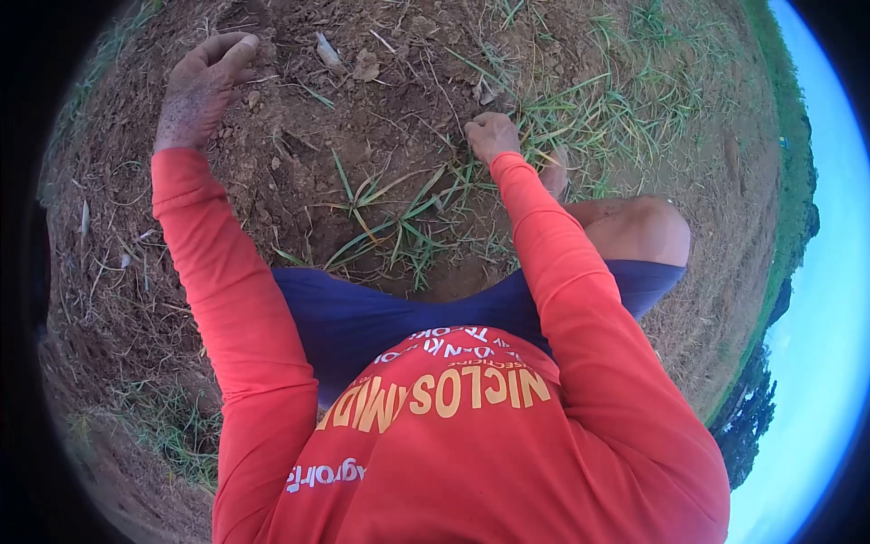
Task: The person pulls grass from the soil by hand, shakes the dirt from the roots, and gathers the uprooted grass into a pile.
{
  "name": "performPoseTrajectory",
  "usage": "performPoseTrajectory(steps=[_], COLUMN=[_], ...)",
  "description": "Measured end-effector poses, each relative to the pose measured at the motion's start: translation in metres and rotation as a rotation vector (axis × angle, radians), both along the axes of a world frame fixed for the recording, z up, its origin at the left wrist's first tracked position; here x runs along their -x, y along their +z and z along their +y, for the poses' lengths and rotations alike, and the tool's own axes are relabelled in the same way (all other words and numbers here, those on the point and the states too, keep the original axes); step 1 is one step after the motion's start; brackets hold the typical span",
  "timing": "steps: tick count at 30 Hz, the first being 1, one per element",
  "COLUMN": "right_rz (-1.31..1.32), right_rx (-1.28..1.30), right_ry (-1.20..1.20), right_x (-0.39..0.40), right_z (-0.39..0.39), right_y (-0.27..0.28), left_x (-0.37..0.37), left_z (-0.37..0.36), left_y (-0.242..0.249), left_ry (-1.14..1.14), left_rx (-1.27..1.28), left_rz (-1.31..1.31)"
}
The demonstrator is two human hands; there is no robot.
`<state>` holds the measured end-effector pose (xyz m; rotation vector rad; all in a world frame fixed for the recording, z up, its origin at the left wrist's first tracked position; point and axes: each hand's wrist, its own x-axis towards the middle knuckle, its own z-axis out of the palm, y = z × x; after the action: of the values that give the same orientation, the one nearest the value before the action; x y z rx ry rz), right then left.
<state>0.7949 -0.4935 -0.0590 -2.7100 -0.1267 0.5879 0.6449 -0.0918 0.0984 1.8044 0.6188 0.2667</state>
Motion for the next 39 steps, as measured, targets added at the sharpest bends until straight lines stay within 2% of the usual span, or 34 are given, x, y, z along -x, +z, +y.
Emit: performPoseTrajectory(steps=[3, 5, 8, 11, 14, 16, 18, 19, 22, 23, 26, 27, 30, 31, 33, 34, 35, 36, 37, 38, 39], right_rz=[0.008, -0.01, 0.035, 0.058, 0.03, 0.027, 0.046, 0.306, 0.462, 0.516, 0.499, 0.58, 0.338, 0.366, 0.301, 0.285, 0.325, 0.313, 0.263, 0.079, 0.17], right_rx=[0.06, 0.34, 0.572, 0.852, 0.791, 0.671, 0.56, 0.185, -0.016, -0.086, -0.296, -0.479, -0.417, -0.544, -0.488, -0.361, -0.31, -0.054, 0.136, 0.223, 0.269], right_ry=[0.028, 0.25, 0.408, 0.905, 0.93, 0.827, 0.649, 0.039, -0.12, -0.175, -0.07, -0.051, -0.188, -0.28, -0.306, -0.297, -0.269, -0.001, 0.166, 0.247, 0.233], right_x=[-0.003, -0.036, -0.034, -0.039, -0.047, -0.047, -0.034, -0.027, -0.042, -0.032, -0.033, -0.038, -0.043, -0.027, -0.019, -0.014, -0.001, 0.009, 0.016, 0.036, 0.035], right_z=[0.004, -0.013, 0.006, 0.014, 0.01, 0.005, 0.015, 0.02, 0.01, 0.026, 0.03, 0.027, 0.017, 0.023, 0.015, 0.012, 0.012, 0.017, 0.02, 0.03, 0.03], right_y=[-0.004, -0.056, -0.045, -0.037, -0.036, -0.026, 0.015, 0.032, 0.056, 0.093, 0.12, 0.117, 0.072, 0.079, 0.051, 0.035, 0.028, 0.029, 0.022, 0.038, 0.033], left_x=[0.003, 0.003, 0.005, 0.005, 0.006, 0.008, 0.01, 0.01, 0.006, 0.006, 0.004, 0.005, 0.008, 0.008, 0.014, 0.016, 0.017, 0.018, 0.02, 0.021, 0.021], left_z=[-0.002, 0.004, 0.014, 0.017, 0.022, 0.027, 0.027, 0.026, 0.031, 0.03, 0.023, 0.023, 0.021, 0.025, 0.028, 0.027, 0.026, 0.025, 0.018, 0.015, 0.014], left_y=[0.008, 0.008, 0.0, -0.003, -0.007, -0.011, -0.01, -0.01, -0.013, -0.011, -0.007, -0.006, -0.008, -0.006, -0.003, 0.0, 0.004, 0.008, 0.02, 0.022, 0.025], left_ry=[0.022, 0.014, -0.014, -0.027, -0.044, -0.058, -0.013, 0.006, -0.053, -0.046, -0.041, -0.046, -0.06, -0.047, -0.037, -0.044, -0.016, 0.024, 0.084, 0.117, 0.099], left_rx=[-0.018, -0.03, -0.046, -0.069, -0.089, -0.101, -0.097, -0.095, -0.109, -0.125, -0.165, -0.175, -0.227, -0.26, -0.191, -0.165, -0.141, -0.123, -0.194, -0.204, -0.196], left_rz=[0.009, 0.021, 0.053, 0.049, 0.035, 0.031, 0.047, 0.052, 0.055, 0.046, 0.03, 0.033, 0.029, 0.019, 0.018, 0.004, 0.047, 0.063, 0.078, 0.02, -0.006])
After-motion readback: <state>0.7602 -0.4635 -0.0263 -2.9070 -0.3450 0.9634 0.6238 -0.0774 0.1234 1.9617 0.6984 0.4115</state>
